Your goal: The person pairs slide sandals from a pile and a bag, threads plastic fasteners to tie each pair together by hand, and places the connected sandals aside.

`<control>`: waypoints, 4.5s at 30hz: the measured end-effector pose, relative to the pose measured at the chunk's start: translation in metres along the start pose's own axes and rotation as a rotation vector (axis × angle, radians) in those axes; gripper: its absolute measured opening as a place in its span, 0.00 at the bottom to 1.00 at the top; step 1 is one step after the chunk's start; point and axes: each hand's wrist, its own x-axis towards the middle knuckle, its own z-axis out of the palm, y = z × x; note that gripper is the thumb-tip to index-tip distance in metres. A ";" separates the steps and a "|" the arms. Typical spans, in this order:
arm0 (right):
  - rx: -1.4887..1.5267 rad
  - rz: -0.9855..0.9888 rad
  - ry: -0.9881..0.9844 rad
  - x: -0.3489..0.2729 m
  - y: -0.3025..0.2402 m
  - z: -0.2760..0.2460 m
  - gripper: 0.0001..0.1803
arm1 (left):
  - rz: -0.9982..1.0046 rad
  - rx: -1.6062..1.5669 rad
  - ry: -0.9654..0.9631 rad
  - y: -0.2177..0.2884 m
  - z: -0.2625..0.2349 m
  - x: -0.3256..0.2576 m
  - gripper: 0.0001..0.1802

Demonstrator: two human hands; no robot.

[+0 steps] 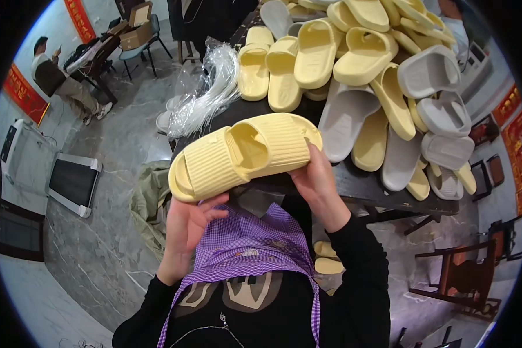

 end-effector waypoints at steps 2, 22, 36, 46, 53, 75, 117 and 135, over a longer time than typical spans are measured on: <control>-0.032 -0.045 -0.002 -0.003 0.000 -0.001 0.18 | -0.030 -0.091 0.057 0.001 0.001 0.011 0.20; -0.575 -0.805 0.027 -0.086 -0.214 -0.066 0.17 | -0.134 0.781 0.004 0.061 0.017 0.150 0.16; -0.822 -0.377 -0.269 0.009 -0.111 0.042 0.17 | -0.057 0.751 0.063 -0.019 0.024 0.192 0.19; -0.867 0.092 -0.326 0.094 -0.030 0.078 0.17 | 0.236 0.782 -0.084 0.016 0.003 0.084 0.26; -1.662 -0.836 -0.372 0.105 -0.018 0.072 0.15 | 0.273 1.203 0.049 -0.001 -0.032 0.094 0.30; -1.703 -0.834 -0.313 0.085 -0.041 0.059 0.13 | 0.485 1.449 -0.022 -0.001 -0.021 0.083 0.33; -0.889 -0.212 -0.035 0.152 -0.070 0.091 0.07 | -0.116 2.115 0.026 -0.016 -0.013 0.264 0.31; -0.217 -0.209 -0.243 0.091 -0.100 0.090 0.03 | -0.002 2.178 0.002 -0.034 -0.023 0.264 0.25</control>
